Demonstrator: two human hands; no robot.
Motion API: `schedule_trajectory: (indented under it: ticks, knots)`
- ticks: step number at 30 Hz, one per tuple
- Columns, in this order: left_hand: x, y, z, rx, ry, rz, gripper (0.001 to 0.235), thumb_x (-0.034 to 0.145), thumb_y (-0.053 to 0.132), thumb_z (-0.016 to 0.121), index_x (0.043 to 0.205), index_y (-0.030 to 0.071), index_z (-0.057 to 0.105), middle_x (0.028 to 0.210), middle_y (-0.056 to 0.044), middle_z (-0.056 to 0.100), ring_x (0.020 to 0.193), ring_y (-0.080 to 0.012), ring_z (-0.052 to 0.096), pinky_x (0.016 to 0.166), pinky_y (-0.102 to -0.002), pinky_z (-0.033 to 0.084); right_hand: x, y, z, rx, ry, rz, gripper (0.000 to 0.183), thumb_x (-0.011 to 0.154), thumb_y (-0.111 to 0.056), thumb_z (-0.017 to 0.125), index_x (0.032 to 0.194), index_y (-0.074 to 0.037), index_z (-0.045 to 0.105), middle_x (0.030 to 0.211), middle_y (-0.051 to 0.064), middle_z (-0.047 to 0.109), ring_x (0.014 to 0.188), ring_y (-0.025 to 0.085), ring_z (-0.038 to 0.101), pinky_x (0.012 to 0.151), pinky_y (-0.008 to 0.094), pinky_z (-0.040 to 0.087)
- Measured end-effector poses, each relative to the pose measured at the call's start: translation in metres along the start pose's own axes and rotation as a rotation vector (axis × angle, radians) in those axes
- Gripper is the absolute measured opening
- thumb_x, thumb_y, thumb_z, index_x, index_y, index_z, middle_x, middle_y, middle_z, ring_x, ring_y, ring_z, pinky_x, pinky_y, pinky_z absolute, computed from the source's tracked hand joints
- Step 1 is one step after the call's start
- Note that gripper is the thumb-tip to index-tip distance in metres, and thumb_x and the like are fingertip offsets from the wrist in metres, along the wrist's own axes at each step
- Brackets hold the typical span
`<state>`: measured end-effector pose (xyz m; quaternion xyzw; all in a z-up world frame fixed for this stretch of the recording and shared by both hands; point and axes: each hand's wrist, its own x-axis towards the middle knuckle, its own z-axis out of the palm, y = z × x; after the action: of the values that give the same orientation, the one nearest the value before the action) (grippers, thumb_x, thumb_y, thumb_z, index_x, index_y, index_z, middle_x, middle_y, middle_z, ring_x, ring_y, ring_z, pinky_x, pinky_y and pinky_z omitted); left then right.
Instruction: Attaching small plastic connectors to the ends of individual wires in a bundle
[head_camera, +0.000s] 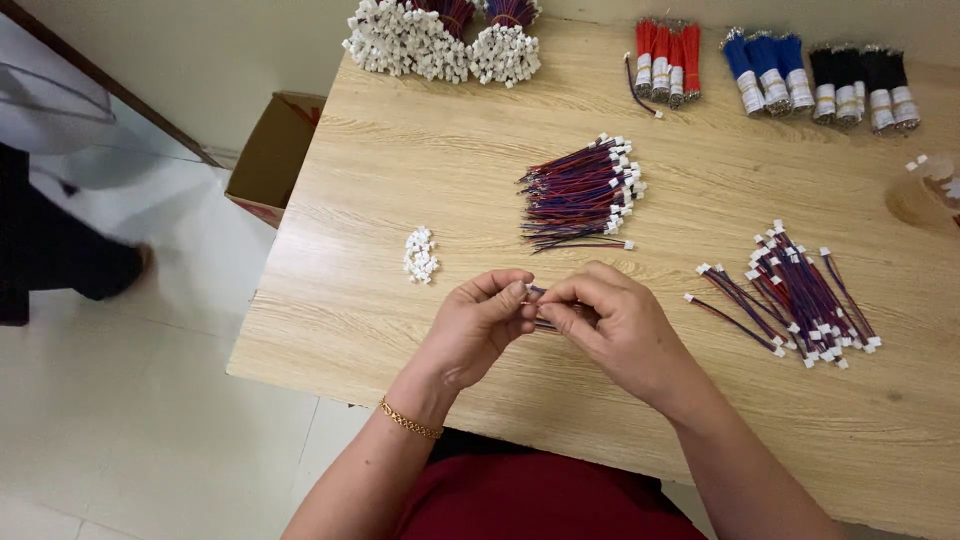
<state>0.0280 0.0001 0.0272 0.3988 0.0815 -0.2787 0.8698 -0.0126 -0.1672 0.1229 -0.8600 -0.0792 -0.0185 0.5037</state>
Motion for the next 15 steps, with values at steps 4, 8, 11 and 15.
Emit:
schedule_trajectory:
  ticks: [4, 8, 11, 15]
  knots:
    - [0.0003, -0.0021, 0.0020, -0.042, -0.016, -0.020, 0.021, 0.091, 0.008, 0.066, 0.108, -0.004, 0.062, 0.087, -0.016, 0.069, 0.074, -0.0201, 0.072, 0.065, -0.029, 0.062, -0.0037, 0.0077, 0.0041, -0.043, 0.073, 0.006, 0.005, 0.084, -0.017, 0.073, 0.088, -0.014, 0.073, 0.082, 0.004, 0.063, 0.073, 0.015, 0.062, 0.068, 0.026, 0.051]
    - [-0.0020, -0.0046, 0.0024, -0.058, -0.026, -0.016, 0.018, 0.090, 0.008, 0.066, 0.105, -0.002, 0.064, 0.085, -0.014, 0.069, 0.073, -0.0197, 0.072, 0.065, -0.028, 0.062, -0.0034, 0.0069, 0.0058, -0.167, 0.110, -0.069, 0.005, 0.084, -0.015, 0.071, 0.080, -0.014, 0.068, 0.081, 0.006, 0.061, 0.075, 0.022, 0.064, 0.067, 0.030, 0.051]
    - [-0.0014, -0.0060, 0.0012, -0.056, -0.028, -0.020, 0.017, 0.090, 0.009, 0.066, 0.104, -0.001, 0.064, 0.085, -0.013, 0.069, 0.074, -0.0189, 0.072, 0.066, -0.027, 0.062, -0.0021, 0.0091, 0.0067, -0.218, 0.119, -0.094, 0.006, 0.082, -0.012, 0.071, 0.078, -0.013, 0.066, 0.081, 0.007, 0.061, 0.075, 0.025, 0.065, 0.066, 0.032, 0.052]
    - [0.0007, -0.0086, -0.0032, -0.061, -0.028, -0.023, 0.018, 0.090, 0.008, 0.066, 0.105, -0.001, 0.064, 0.085, -0.014, 0.069, 0.074, -0.0197, 0.072, 0.066, -0.029, 0.062, -0.0025, 0.0099, 0.0071, -0.263, 0.130, -0.100, 0.007, 0.081, -0.014, 0.071, 0.077, -0.016, 0.066, 0.082, 0.003, 0.062, 0.077, 0.023, 0.065, 0.067, 0.032, 0.052]
